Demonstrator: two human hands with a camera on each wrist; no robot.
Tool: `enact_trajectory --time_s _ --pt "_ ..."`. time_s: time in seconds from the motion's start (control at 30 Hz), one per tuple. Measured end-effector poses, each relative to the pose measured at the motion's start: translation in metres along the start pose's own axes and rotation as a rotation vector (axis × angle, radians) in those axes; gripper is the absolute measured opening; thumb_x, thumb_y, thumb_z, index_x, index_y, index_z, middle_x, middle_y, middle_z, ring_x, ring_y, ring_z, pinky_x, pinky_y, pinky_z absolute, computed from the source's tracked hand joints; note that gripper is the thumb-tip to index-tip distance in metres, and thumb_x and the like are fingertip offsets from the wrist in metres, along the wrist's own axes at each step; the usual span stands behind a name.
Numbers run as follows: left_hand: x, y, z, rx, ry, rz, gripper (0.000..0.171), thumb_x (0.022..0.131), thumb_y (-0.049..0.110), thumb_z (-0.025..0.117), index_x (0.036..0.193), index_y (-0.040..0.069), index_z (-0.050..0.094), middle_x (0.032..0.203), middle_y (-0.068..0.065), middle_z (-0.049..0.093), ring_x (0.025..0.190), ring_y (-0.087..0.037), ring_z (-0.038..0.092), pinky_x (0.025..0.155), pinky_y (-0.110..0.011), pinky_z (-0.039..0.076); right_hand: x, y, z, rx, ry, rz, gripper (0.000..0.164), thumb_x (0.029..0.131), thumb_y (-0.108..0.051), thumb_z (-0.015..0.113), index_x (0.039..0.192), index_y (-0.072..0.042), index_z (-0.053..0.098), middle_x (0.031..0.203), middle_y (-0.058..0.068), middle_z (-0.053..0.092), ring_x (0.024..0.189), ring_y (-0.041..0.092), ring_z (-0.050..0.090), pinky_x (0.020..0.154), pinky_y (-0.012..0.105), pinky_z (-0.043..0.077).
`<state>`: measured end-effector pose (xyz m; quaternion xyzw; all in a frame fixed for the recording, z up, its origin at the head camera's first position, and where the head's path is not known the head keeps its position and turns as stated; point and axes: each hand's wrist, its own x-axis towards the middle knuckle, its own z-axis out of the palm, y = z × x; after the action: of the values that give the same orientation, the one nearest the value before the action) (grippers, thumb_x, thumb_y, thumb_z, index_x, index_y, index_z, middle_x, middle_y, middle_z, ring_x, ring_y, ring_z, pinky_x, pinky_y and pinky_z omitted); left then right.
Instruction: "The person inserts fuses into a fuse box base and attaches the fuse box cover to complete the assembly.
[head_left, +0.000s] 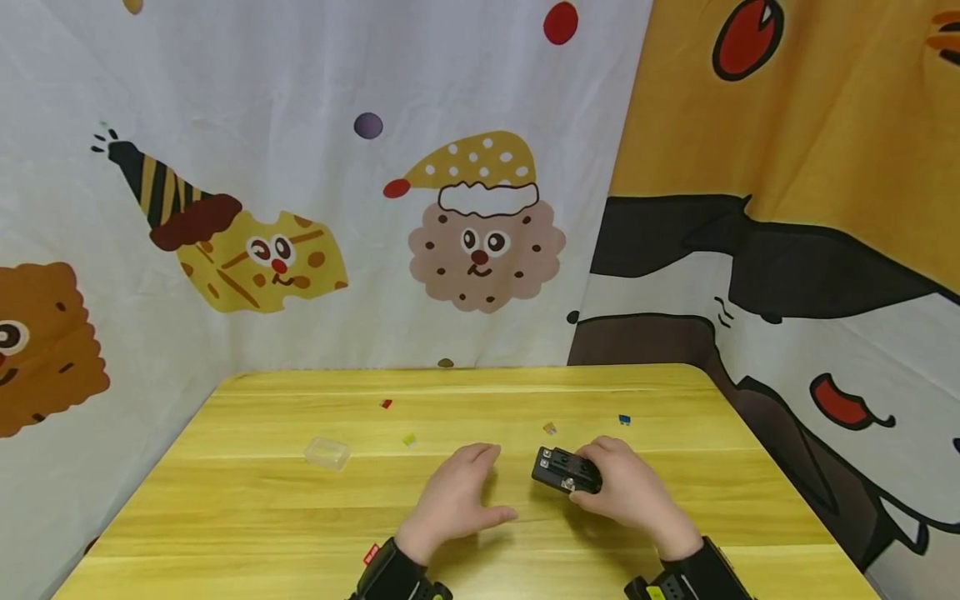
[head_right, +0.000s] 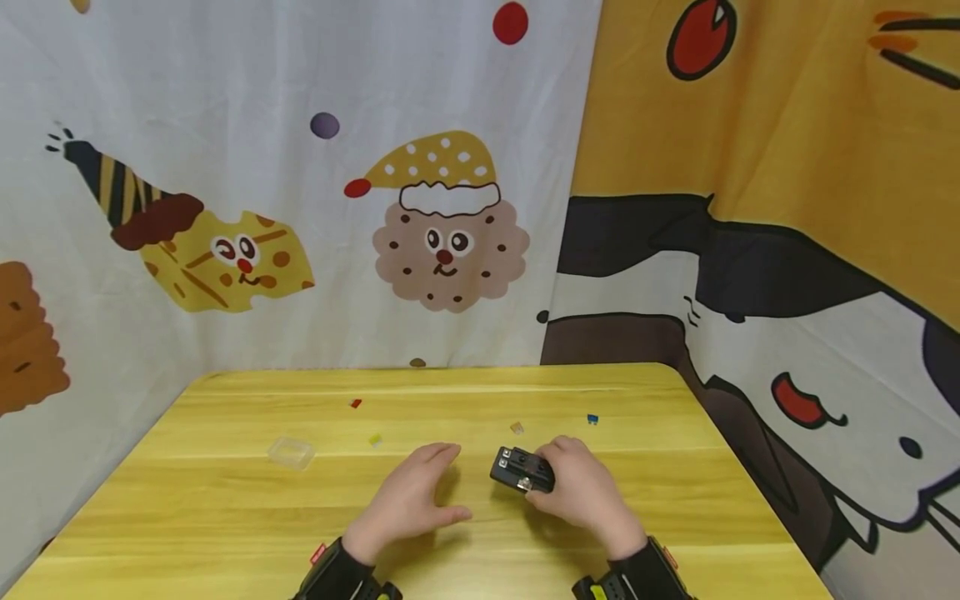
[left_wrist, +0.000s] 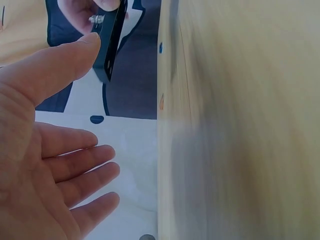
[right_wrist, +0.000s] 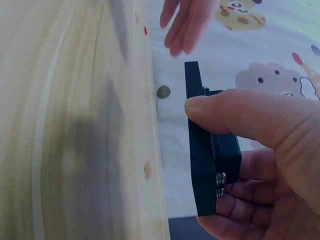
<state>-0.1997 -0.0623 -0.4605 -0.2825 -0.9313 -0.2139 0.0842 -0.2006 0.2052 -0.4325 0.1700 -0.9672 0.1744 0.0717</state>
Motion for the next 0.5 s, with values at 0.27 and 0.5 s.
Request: enact_trajectory --time_s 0.27,0.5 --pt "0.002 0.003 0.0 -0.017 0.008 0.001 0.086 0.074 0.047 0.084 0.138 -0.001 0.053 0.135 -0.016 0.057 0.124 -0.031 0.053 0.103 -0.043 0.043 0.006 -0.018 0.009 0.025 -0.03 -0.095 0.049 0.068 -0.031 0.089 0.107 -0.01 0.071 0.099 -0.002 0.059 0.086 0.014 0.054 0.076 0.038 0.051" --pt "0.003 0.001 0.001 -0.052 -0.001 0.0 0.078 0.073 0.043 0.086 0.133 0.001 0.058 0.128 -0.013 0.06 0.119 -0.028 0.055 0.1 -0.04 0.046 0.011 -0.027 0.018 0.05 -0.081 -0.209 0.046 0.071 -0.033 0.087 0.108 -0.012 0.07 0.101 -0.003 0.059 0.089 0.014 0.054 0.078 0.037 0.052"
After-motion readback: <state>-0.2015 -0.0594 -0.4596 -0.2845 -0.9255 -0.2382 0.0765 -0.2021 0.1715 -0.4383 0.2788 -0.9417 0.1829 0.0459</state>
